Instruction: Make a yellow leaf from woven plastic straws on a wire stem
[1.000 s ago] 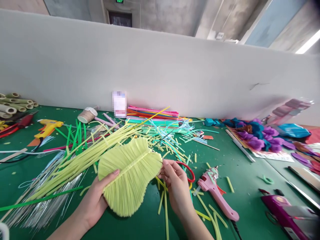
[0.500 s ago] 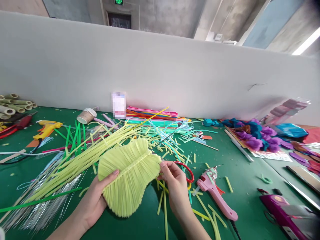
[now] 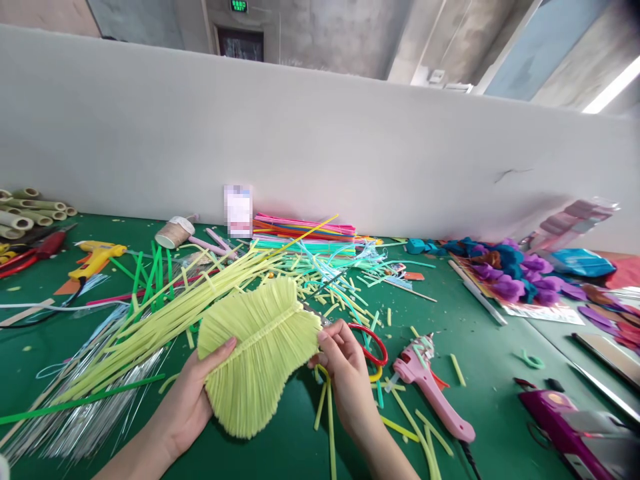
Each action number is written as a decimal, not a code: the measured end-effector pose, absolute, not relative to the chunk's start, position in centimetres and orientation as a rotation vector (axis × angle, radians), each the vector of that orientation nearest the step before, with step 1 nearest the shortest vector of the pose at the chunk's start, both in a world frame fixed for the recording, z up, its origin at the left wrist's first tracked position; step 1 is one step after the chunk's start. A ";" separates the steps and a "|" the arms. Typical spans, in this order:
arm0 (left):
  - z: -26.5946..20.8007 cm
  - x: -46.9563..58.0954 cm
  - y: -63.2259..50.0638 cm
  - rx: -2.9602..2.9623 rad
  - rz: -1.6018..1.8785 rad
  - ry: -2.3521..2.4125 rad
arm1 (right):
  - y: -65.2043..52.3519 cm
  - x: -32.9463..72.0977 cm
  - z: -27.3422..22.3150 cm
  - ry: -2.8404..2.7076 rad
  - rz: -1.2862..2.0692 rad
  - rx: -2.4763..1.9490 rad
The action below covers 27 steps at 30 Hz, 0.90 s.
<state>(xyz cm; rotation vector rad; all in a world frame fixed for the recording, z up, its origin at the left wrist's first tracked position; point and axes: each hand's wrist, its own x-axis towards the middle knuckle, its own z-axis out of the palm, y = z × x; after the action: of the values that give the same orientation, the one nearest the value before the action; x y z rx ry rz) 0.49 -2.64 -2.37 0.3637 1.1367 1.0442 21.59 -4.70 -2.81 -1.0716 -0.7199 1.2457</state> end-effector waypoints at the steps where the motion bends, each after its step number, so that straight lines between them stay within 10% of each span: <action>1: -2.3 0.5 -2.6 0.355 1.048 1.142 | -4.7 21.6 -2.7 -0.721 1.253 -1.066; 27: -2.4 0.3 -2.6 0.392 1.035 1.120 | -4.8 21.6 -2.6 -0.770 1.217 -1.120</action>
<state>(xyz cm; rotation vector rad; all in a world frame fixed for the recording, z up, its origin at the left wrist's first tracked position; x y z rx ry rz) 0.34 -2.62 -2.44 0.3922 1.1204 1.0346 21.60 -4.78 -2.60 -1.1197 -0.7700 1.2165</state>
